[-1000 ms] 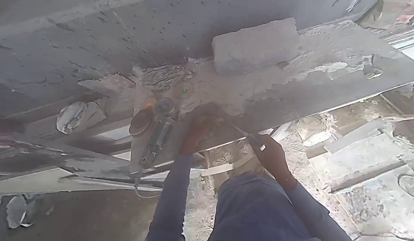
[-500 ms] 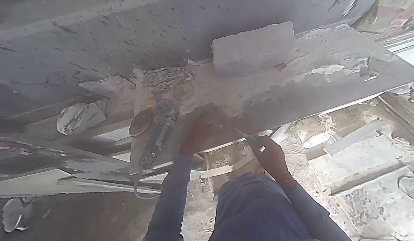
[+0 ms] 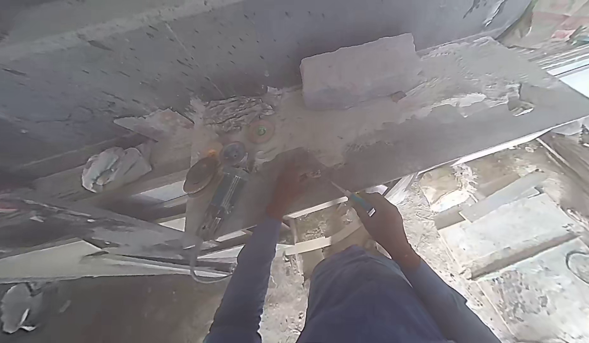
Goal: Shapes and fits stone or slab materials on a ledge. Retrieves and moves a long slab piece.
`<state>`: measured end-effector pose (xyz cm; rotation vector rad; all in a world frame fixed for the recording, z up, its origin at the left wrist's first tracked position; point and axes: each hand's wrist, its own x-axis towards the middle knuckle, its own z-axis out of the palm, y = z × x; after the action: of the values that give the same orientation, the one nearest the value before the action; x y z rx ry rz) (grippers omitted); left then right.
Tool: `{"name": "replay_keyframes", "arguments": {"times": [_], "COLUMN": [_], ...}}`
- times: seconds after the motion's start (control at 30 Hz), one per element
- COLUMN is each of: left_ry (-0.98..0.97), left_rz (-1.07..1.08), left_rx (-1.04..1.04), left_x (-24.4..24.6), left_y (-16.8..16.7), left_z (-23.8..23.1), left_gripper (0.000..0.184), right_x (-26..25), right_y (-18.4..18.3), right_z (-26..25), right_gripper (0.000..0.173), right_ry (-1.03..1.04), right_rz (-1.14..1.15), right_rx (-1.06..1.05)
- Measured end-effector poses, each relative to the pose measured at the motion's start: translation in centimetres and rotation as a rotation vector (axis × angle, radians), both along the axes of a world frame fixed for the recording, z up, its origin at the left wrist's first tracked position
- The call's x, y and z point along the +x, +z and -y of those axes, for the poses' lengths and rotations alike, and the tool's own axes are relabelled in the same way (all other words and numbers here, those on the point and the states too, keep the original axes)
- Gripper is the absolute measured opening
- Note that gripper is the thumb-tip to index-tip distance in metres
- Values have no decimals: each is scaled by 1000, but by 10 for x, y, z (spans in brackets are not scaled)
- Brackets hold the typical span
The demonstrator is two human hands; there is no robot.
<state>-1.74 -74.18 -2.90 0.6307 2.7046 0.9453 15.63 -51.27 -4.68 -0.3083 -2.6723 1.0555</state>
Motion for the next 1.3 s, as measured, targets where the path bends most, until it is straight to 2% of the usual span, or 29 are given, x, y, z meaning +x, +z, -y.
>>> {"name": "replay_keyframes", "arguments": {"times": [0.33,0.43,0.5,0.63,0.67,0.77,0.87,0.97,1.03,1.07,1.17,1.23,1.3], "left_ry": [9,14,1,69,119,210,144,216,276,309,360,368,367], "left_rz": [-28,-31,-30,7,-23,-58,87,156,94,0,-215,-192,-194], "left_rx": [49,77,86,135,211,404,535,610,578,534,231,120,88], "left_x": [0,1,-1,10,20,64,104,114,110,107,90,72,56], "left_y": [-8,-10,-10,-3,-2,9,8,4,9,11,25,21,9], "left_z": [3,5,5,9,12,15,10,10,19,24,41,49,53], "left_gripper": [32,31,34,69,69,44,28,16,15,17,30,34,36], "right_x": [-9,-10,-11,-10,-10,-9,-13,-18,-18,-15,-2,3,-1], "right_y": [-4,-8,-12,-5,0,9,11,5,0,-2,-8,-16,-22], "right_z": [9,12,15,25,30,43,61,78,83,84,82,78,77], "right_gripper": [30,31,34,34,33,35,33,34,43,50,84,99,101], "right_ry": [28,10,-13,-13,-12,69,181,210,251,268,241,259,342], "right_rz": [26,26,53,181,172,140,88,90,74,53,88,134,168], "right_rx": [-20,-94,-211,-717,-811,-847,-863,-896,-764,-623,-268,-293,-498]}}
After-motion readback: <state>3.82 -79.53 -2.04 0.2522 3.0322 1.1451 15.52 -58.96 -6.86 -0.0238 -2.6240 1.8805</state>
